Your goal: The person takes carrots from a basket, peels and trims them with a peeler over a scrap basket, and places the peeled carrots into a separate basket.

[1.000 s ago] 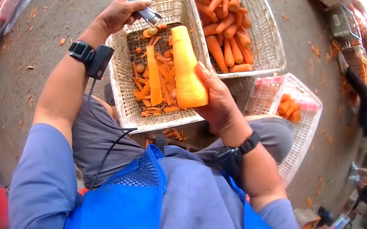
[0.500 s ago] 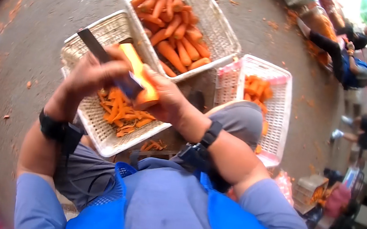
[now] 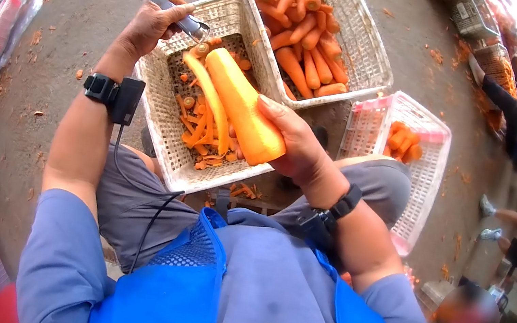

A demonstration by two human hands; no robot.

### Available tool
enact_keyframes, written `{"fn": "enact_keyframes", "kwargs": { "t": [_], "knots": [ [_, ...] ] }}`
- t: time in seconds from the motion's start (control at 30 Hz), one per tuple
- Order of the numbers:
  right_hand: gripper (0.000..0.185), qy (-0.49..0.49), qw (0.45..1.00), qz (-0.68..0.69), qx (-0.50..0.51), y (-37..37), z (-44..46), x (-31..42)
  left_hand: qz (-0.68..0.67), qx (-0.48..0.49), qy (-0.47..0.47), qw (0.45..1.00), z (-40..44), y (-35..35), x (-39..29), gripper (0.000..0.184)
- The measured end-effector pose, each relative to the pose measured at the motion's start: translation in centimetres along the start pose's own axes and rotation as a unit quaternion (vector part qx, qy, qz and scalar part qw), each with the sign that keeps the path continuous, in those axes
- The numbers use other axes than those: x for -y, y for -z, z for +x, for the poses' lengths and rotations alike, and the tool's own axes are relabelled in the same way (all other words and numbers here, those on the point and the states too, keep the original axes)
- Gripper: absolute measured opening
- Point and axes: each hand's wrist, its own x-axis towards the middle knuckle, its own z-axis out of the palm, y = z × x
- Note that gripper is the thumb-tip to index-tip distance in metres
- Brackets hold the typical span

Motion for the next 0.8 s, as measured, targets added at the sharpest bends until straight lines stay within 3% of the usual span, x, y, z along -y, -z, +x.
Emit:
{"fn": "enact_keyframes", "kwargs": {
  "t": [0.1,0.2,0.3,0.33,0.4,0.5,0.6,0.67,0.7,0.73,0.77,0.8],
  "knots": [
    [0.05,0.057,0.992,-0.1,-0.044,-0.5,0.2,0.4,0.048,-0.023,-0.006,0.999,-0.7,-1.5,-1.3,0.023],
    [0.064,0.141,0.948,-0.268,-0.094,0.0,0.7,0.4,0.073,-0.019,-0.004,0.997,-1.4,-2.4,-2.0,0.024],
    [0.062,0.205,0.861,-0.443,-0.145,0.7,0.8,0.2,0.056,0.032,0.019,0.998,-2.9,-3.6,-3.0,0.029],
    [0.062,0.216,0.854,-0.449,-0.147,0.7,0.8,0.2,0.036,0.144,0.055,0.987,-3.0,-2.7,-3.2,0.041],
    [0.061,0.238,0.842,-0.461,-0.15,0.5,0.7,0.3,-0.036,0.191,0.097,0.976,-3.7,-4.2,-2.8,0.047],
    [0.058,0.274,0.661,-0.68,-0.158,0.1,-0.1,1.2,-0.161,0.28,0.126,0.938,-4.9,-6.9,-3.4,0.049],
    [0.063,0.267,0.637,-0.705,-0.161,-0.2,-0.6,1.5,-0.195,0.274,0.103,0.936,-4.8,-7.3,-2.1,0.045],
    [0.064,0.197,0.859,-0.457,-0.122,0.1,-0.9,2.1,-0.23,0.256,0.081,0.935,-4.9,-7.1,-2.1,0.044],
    [0.065,0.153,0.933,-0.311,-0.095,0.0,-1.0,2.3,-0.246,0.264,0.065,0.931,-5.0,-7.2,-2.6,0.044],
    [0.063,0.136,0.981,-0.118,-0.07,-0.4,-0.6,2.3,-0.262,0.271,0.048,0.925,-5.2,-7.3,-3.3,0.044],
    [0.053,0.103,0.99,0.055,-0.077,-1.1,-0.7,2.1,-0.278,0.278,0.03,0.919,-5.2,-7.4,-3.9,0.044],
    [0.051,0.045,0.996,0.065,0.049,0.1,-0.7,2.0,-0.285,0.271,0.027,0.919,-5.3,-7.6,-4.1,0.044]
  ]
}}
